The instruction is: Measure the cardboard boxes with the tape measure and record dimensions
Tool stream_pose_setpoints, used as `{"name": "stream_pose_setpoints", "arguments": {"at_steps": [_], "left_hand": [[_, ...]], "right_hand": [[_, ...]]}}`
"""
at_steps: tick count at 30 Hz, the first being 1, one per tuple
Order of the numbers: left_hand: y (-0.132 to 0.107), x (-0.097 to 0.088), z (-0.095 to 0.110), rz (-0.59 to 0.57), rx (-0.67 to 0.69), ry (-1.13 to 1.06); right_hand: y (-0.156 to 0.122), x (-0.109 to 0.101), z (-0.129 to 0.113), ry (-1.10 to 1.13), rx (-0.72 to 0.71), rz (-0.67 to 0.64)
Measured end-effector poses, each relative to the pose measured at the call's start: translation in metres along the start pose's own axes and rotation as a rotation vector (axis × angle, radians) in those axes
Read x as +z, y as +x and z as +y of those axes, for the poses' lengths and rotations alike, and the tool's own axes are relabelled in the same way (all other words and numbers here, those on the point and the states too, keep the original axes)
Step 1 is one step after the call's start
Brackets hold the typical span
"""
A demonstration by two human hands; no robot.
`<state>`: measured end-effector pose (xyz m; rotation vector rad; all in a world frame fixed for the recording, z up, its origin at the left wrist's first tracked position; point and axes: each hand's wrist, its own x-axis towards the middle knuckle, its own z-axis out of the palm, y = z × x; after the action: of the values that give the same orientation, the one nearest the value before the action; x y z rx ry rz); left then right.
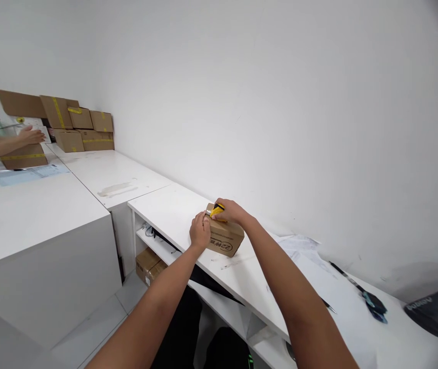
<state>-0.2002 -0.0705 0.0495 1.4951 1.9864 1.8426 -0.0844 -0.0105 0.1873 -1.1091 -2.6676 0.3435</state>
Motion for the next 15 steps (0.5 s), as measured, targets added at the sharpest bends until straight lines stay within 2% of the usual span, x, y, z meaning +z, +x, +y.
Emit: {"name": "stream_pose_setpoints", "arguments": {"at_steps": [15], "left_hand": [[0.0018,-0.0025,0.0037,-0.029,-0.043,-0.044]], "right_hand": [[-0.0049,0.0047,-0.0039,-0.091,0.001,0.052]]}}
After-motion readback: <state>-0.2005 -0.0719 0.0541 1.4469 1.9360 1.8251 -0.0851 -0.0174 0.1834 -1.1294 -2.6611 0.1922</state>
